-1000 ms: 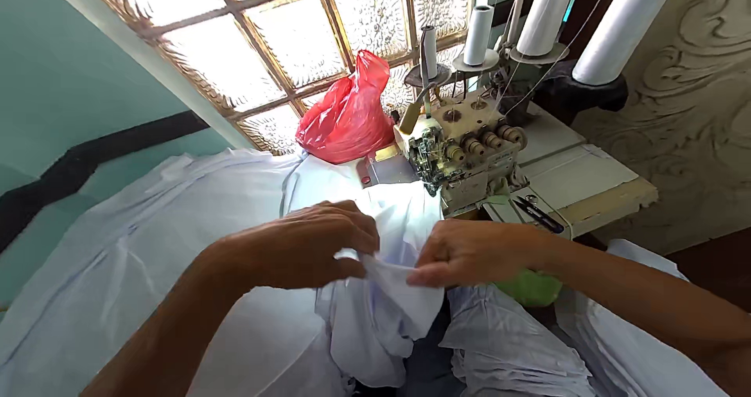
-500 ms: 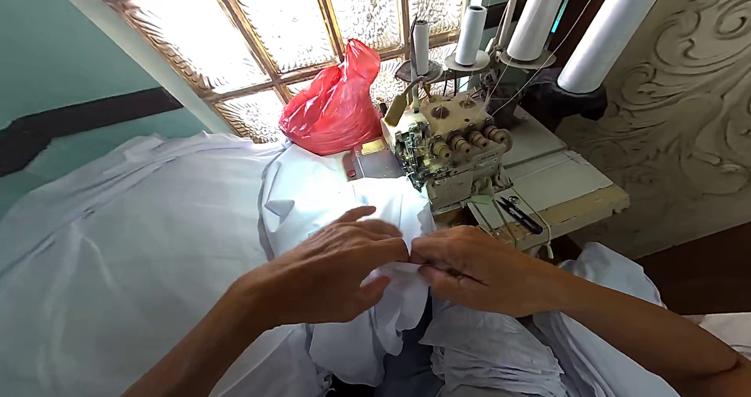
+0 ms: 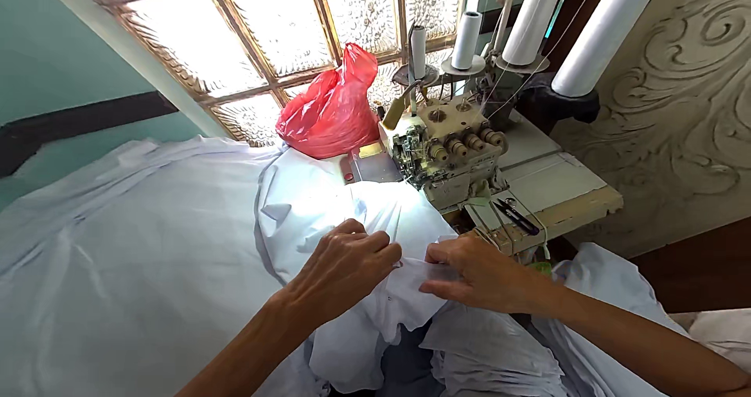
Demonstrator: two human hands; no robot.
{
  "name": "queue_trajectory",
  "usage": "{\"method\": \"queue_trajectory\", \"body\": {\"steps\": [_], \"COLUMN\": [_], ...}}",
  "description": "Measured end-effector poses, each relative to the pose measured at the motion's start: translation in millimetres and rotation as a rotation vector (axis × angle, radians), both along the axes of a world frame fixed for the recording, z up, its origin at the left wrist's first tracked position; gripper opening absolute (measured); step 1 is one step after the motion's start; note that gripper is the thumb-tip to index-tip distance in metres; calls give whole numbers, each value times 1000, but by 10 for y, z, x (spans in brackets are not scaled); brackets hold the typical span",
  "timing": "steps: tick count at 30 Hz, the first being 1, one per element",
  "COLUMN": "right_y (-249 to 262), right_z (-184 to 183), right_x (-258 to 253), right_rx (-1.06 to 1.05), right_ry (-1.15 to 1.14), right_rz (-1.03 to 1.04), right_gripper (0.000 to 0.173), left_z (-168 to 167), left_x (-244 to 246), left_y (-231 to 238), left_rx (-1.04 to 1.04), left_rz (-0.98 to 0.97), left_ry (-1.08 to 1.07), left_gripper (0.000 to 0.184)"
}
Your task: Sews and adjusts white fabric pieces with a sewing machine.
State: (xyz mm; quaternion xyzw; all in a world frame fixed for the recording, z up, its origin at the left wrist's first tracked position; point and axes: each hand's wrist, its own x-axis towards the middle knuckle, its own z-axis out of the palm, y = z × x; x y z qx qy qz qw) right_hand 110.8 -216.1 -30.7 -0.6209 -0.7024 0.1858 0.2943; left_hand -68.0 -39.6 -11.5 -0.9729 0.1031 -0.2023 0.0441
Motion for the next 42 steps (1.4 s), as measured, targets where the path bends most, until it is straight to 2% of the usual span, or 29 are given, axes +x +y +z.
{"method": "queue_trajectory", "body": {"steps": [4, 6, 9, 13, 15, 16, 18, 20, 22, 24, 25, 27, 28, 30, 32, 33, 34, 35, 37, 38, 39, 40, 42], "right_y": [-83, -122, -90, -64, -27, 6, 26, 22, 106, 289, 419, 741, 877, 884, 736, 770, 864, 1003, 1304, 1353, 1342, 1274, 992], "right_z": [1, 12, 59, 119, -45, -226, -724, -1218, -1467, -1435, -1393, -1203, -1040, -443, 199, 298, 221, -18, -745, -929, -989, -984, -901], "right_x": [-170, -272, -329, -198, -111, -66, -43, -218, -567, -924, -1098, -1380, -1465, -1361, -985, -892, -889, -948, -1099, -1096, -1050, -977, -769], "right_rx": [55, 197, 475, 506, 530, 518, 336, 152, 111, 156, 210, 191, 234, 254, -159, -302, -354, -327, -180, -210, -249, -247, -126], "right_ry": [-162, -207, -274, -94, -72, -100, -160, -135, -53, 156, 303, 519, 608, 615, 563, 546, 520, 482, 358, 321, 298, 265, 231], "right_rz": [166, 255, 188, -4, -242, -376, -516, -444, -299, -158, -104, 0, 4, -10, 78, 77, 39, -5, -45, -26, 6, 60, 184], "right_gripper": [20, 17, 19, 17, 19, 22, 43, 72, 86, 84, 76, 54, 50, 38, 36, 37, 38, 38, 43, 51, 60, 61, 44], "left_z": [93, 223, 327, 429, 486, 509, 556, 662, 786, 880, 922, 999, 1039, 1120, 1140, 1094, 1006, 890, 656, 565, 504, 479, 521], "left_x": [-112, -116, -52, 42, 9, -13, -31, -34, -17, 98, 183, 340, 386, 400, 339, 309, 284, 270, 242, 223, 197, 163, 76], "left_y": [-142, -213, -205, 2, 272, 458, 802, 862, 707, 507, 403, 242, 204, 192, 261, 328, 406, 496, 674, 754, 826, 878, 905], "left_rx": [-212, -266, -284, -482, -516, -439, -274, -286, -441, -682, -728, -683, -603, -339, -98, -6, 62, 96, 43, -7, -58, -113, -241], "left_rz": [-91, -174, -248, -296, -138, -3, 265, 410, 305, 30, -68, -118, -87, 3, 67, 99, 142, 191, 323, 372, 394, 394, 324], "left_ry": [170, 272, 314, 367, 316, 246, 149, 92, 69, 193, 261, 308, 289, 215, 158, 141, 145, 177, 307, 346, 353, 339, 283], "left_gripper": [38, 43, 40, 36, 35, 35, 32, 31, 30, 28, 27, 27, 28, 32, 37, 39, 39, 37, 29, 26, 25, 26, 29]}}
